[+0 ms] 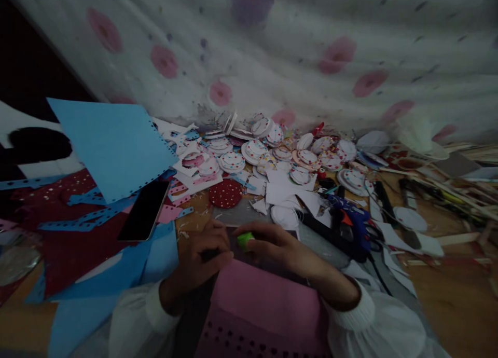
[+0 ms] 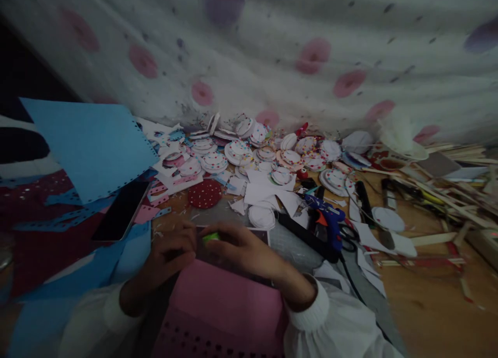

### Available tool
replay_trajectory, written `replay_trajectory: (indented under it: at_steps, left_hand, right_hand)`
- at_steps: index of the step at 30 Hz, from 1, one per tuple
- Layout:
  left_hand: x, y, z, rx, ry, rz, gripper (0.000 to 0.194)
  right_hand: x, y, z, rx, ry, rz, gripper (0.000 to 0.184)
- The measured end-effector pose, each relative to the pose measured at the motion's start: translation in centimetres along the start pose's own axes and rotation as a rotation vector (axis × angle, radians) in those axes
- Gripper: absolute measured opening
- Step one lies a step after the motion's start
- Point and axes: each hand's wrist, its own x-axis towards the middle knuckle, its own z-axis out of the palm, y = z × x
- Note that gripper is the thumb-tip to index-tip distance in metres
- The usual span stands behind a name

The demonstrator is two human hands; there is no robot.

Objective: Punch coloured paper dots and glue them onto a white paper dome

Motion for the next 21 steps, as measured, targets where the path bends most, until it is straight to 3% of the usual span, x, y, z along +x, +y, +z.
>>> replay_trajectory:
  at_steps: [9,15,21]
  left_hand:
    - [0.0,-1.2,0.0,-0.094,0.016,0.107,0.026]
    - [0.1,-1.3,-0.1,-0.125,0.005,0.1,0.027]
    - [0.0,-1.6,-0.1,-0.129,0.021,0.102,0.025]
  right_hand:
    - [0.5,1.8,0.3,0.15,-0.022,0.028,0.034]
    - [0.3,2.0,0.9,0.173,-0.046,0.035,0.03]
    - [0.4,2.0,1.0,0.198,0.005,0.019,0.038]
